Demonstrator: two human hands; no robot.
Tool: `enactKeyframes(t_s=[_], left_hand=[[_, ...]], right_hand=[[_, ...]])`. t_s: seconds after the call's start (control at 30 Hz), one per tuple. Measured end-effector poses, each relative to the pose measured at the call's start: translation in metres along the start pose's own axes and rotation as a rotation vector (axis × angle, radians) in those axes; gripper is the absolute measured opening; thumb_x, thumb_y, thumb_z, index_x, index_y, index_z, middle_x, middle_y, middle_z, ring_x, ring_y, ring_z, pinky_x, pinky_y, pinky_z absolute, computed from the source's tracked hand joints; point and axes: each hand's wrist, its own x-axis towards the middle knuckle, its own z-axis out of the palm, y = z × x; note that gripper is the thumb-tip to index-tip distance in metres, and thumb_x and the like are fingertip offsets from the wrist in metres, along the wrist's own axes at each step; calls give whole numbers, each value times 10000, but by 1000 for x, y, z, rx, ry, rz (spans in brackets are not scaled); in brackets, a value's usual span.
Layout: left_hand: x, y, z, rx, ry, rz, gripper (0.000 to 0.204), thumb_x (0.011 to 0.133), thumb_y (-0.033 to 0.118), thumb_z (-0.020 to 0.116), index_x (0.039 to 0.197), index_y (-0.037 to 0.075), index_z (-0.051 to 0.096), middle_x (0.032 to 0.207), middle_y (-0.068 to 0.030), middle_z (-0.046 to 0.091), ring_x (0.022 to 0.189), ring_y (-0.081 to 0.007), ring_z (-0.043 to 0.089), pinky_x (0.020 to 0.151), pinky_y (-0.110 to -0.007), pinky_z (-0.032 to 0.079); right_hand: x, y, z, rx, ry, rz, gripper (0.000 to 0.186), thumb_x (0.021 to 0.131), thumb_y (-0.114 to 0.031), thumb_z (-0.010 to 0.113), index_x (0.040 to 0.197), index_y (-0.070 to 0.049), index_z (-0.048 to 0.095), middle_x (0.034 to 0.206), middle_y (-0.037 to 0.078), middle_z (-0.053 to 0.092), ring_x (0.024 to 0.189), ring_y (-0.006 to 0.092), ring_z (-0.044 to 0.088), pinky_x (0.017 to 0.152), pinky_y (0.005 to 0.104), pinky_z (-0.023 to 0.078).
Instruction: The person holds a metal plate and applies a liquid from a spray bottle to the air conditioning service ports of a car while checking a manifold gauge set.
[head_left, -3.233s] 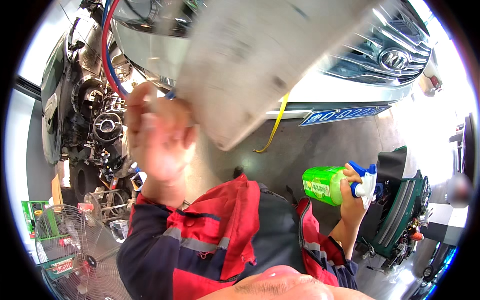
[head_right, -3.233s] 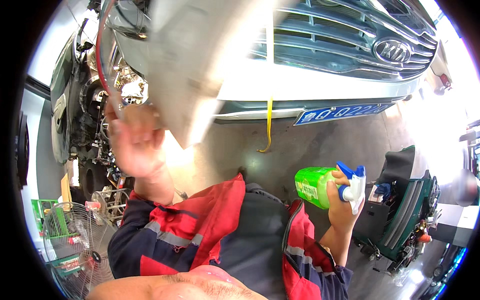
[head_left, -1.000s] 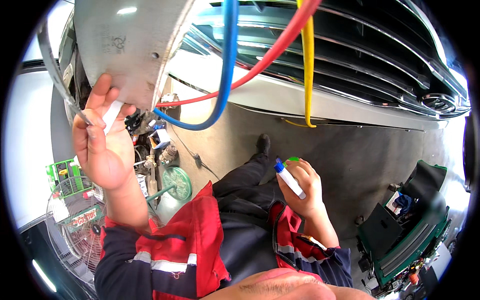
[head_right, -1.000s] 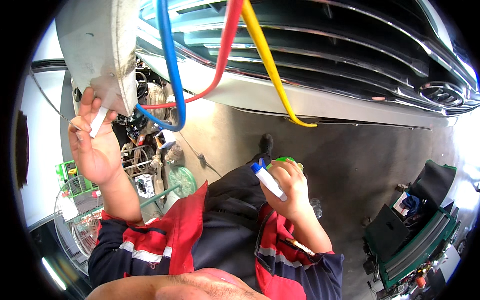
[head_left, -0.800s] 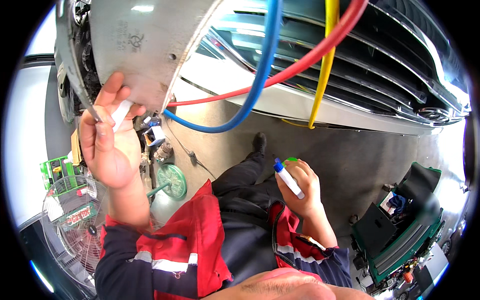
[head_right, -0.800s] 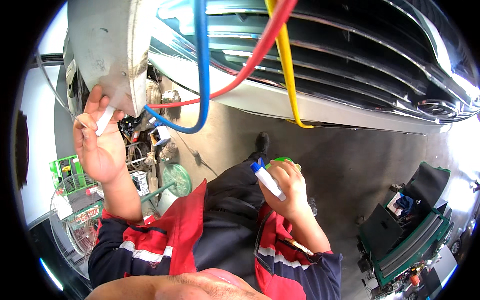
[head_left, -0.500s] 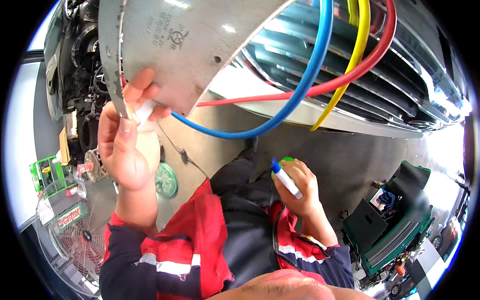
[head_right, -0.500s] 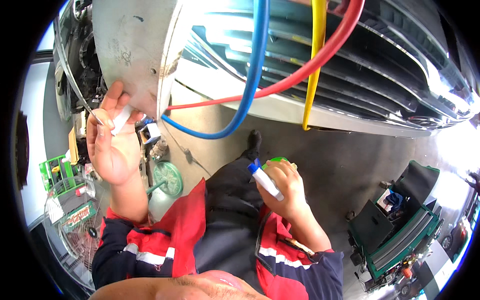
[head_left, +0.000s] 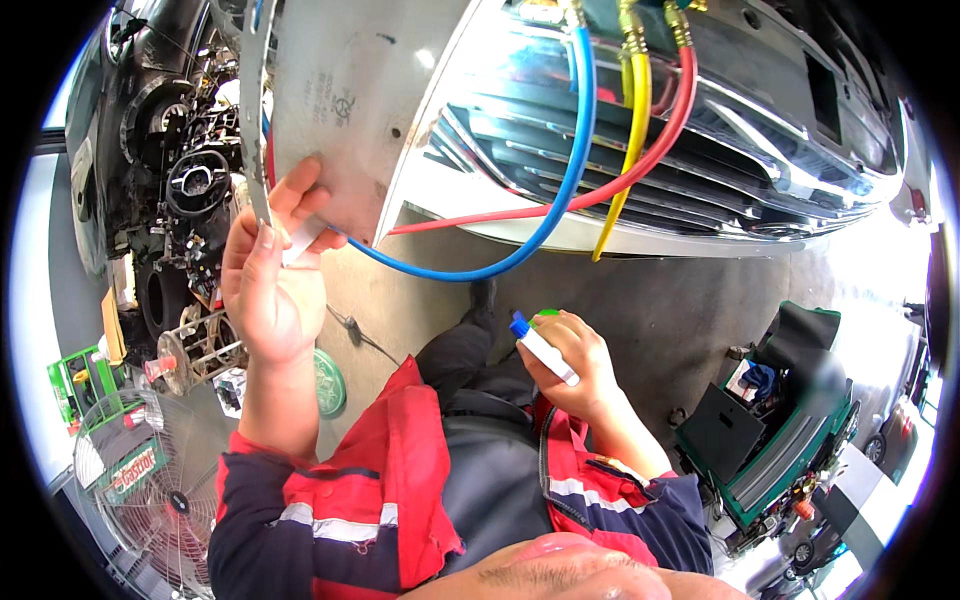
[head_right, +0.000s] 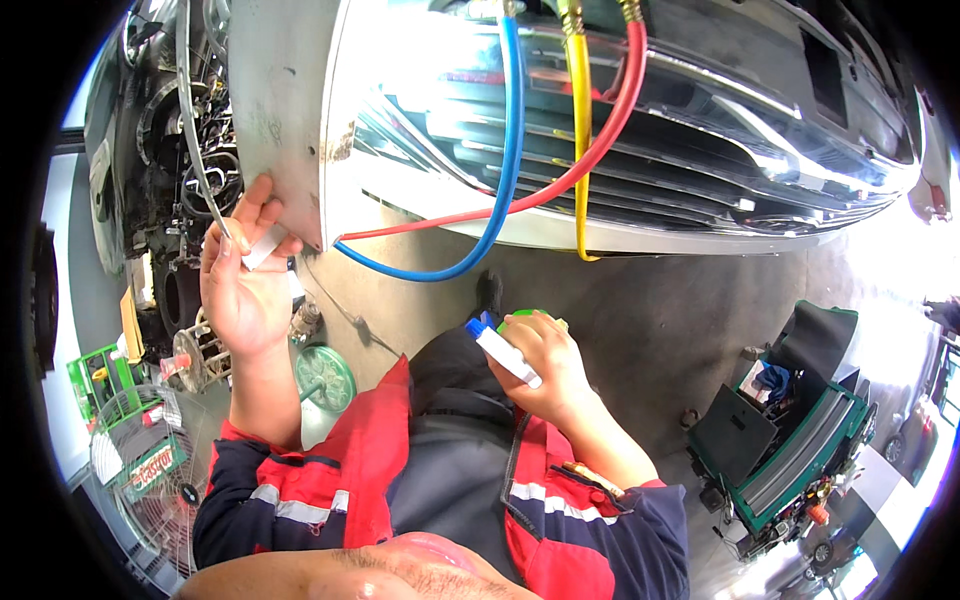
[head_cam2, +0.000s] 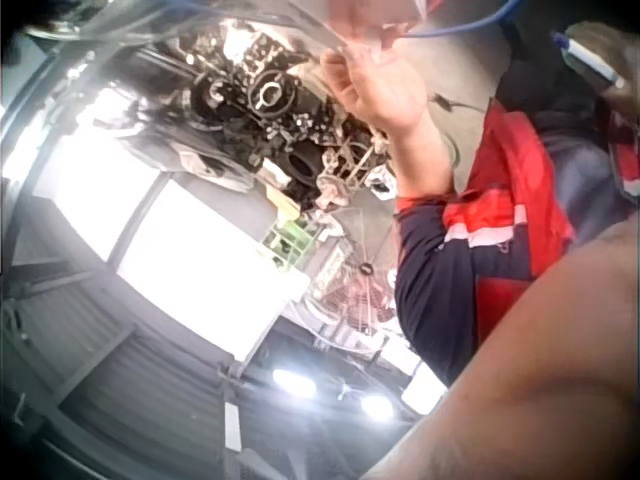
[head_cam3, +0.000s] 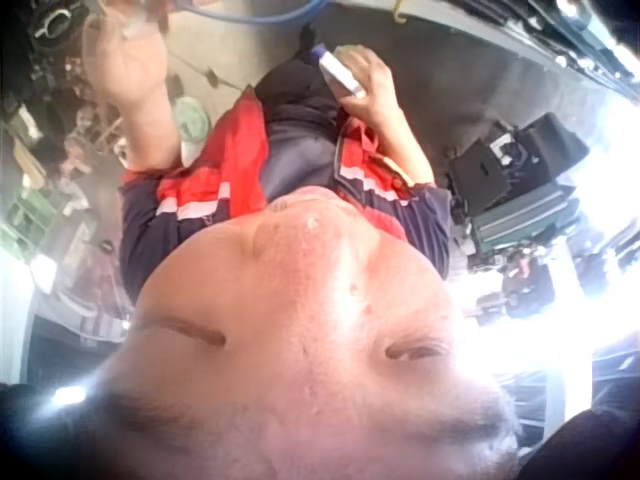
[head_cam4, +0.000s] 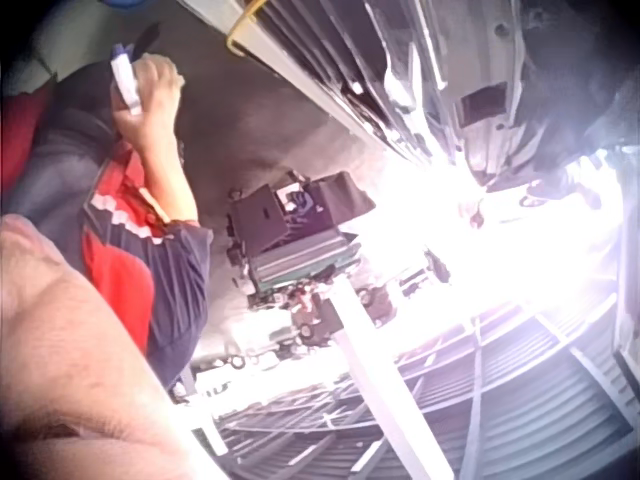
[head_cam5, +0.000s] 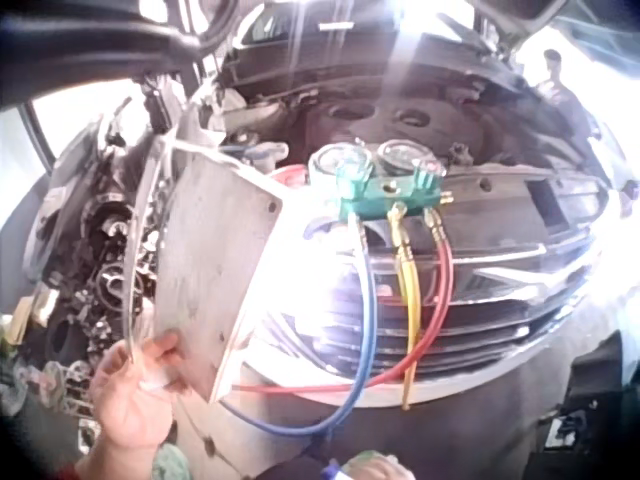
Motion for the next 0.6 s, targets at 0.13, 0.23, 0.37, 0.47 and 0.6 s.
enactKeyframes(t_s=[0.13, 0.23, 0.37, 0.47, 0.6], left_hand=[[0, 6, -2, -104, -19, 2, 163, 951, 186, 472, 944, 39, 542, 1292, -290, 495, 1062, -252, 599, 727, -370, 551], [2, 16, 2, -96, -14, 3, 189, 962, 190, 461, 912, 12, 498, 1266, -317, 499, 935, -222, 642, 528, -268, 555], [8, 21, -4, -51, -77, 11, 167, 967, 157, 441, 895, 9, 469, 1267, -340, 482, 889, -207, 649, 466, -236, 549], [7, 22, -15, 3, -62, 5, 186, 959, 183, 467, 898, 7, 466, 1246, -334, 505, 838, -191, 642, 444, -229, 530], [13, 27, -27, 21, -116, 48, 183, 957, 177, 468, 890, 7, 456, 1237, -348, 501, 831, -194, 641, 440, -225, 527]], right_hand=[[-1, -8, -9, -42, -39, -27, 64, 791, -89, 660, 795, -46, 613, 762, 112, 633, 777, 343, 631, 767, 404, 512], [2, -22, -24, -9, 23, 22, 70, 817, -82, 630, 760, -50, 607, 714, 95, 619, 758, 326, 634, 753, 396, 510], [2, -45, -47, -30, 125, 157, 80, 782, -89, 647, 720, -62, 603, 721, 122, 610, 726, 329, 620, 691, 394, 510], [6, -59, -65, -75, 184, 143, 75, 800, -95, 637, 749, -43, 621, 708, 116, 601, 660, 312, 597, 632, 376, 488], [6, -75, -84, -96, 310, 303, 87, 812, -64, 638, 752, -12, 603, 656, 91, 549, 574, 219, 538, 555, 309, 426]])
